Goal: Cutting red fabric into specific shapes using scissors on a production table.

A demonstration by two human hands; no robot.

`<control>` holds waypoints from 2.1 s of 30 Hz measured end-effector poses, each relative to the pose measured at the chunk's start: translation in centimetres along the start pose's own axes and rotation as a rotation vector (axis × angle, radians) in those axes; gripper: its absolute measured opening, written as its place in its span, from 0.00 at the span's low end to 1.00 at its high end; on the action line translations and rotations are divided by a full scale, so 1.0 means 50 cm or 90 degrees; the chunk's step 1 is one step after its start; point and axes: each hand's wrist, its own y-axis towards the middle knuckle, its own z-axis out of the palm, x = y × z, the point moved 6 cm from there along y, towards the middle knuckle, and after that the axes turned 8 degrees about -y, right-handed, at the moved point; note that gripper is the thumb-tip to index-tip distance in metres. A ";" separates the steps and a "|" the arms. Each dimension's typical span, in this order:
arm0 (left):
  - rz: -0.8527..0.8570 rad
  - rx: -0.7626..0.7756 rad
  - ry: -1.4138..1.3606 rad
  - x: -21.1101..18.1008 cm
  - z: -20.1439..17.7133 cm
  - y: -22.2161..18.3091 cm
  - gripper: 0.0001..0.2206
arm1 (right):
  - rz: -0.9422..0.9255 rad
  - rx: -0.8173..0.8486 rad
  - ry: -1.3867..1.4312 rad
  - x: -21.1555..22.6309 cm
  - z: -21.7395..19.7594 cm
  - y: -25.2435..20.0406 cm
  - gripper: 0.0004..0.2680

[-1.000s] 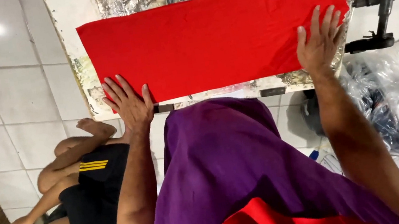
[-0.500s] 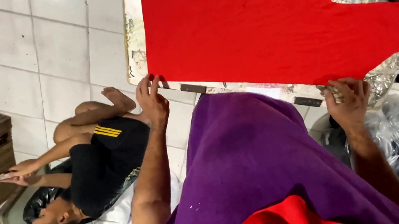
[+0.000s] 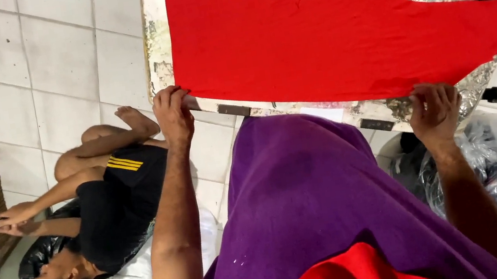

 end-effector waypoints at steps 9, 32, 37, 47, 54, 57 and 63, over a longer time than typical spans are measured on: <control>-0.061 0.083 -0.083 0.013 -0.015 0.176 0.07 | -0.008 0.123 0.269 -0.110 0.002 0.189 0.08; -0.082 0.064 -0.079 0.098 0.086 0.474 0.09 | 0.151 0.251 0.002 -0.165 0.056 0.450 0.07; -0.285 -0.240 -0.063 0.115 0.046 0.325 0.12 | -0.056 -0.110 -0.075 -0.067 0.023 0.422 0.05; -0.954 -0.418 -0.501 -0.026 0.139 0.192 0.16 | -0.135 0.054 0.168 0.408 0.105 0.662 0.09; -0.958 -0.472 -0.599 0.026 0.190 0.198 0.13 | -0.318 0.218 0.107 0.767 0.251 0.773 0.27; -0.879 -0.548 -0.608 0.039 0.206 0.173 0.15 | -0.333 0.218 0.098 0.790 0.309 0.764 0.12; -0.619 -0.599 -0.798 -0.025 0.132 0.224 0.10 | -0.174 0.645 0.469 0.774 0.153 0.768 0.06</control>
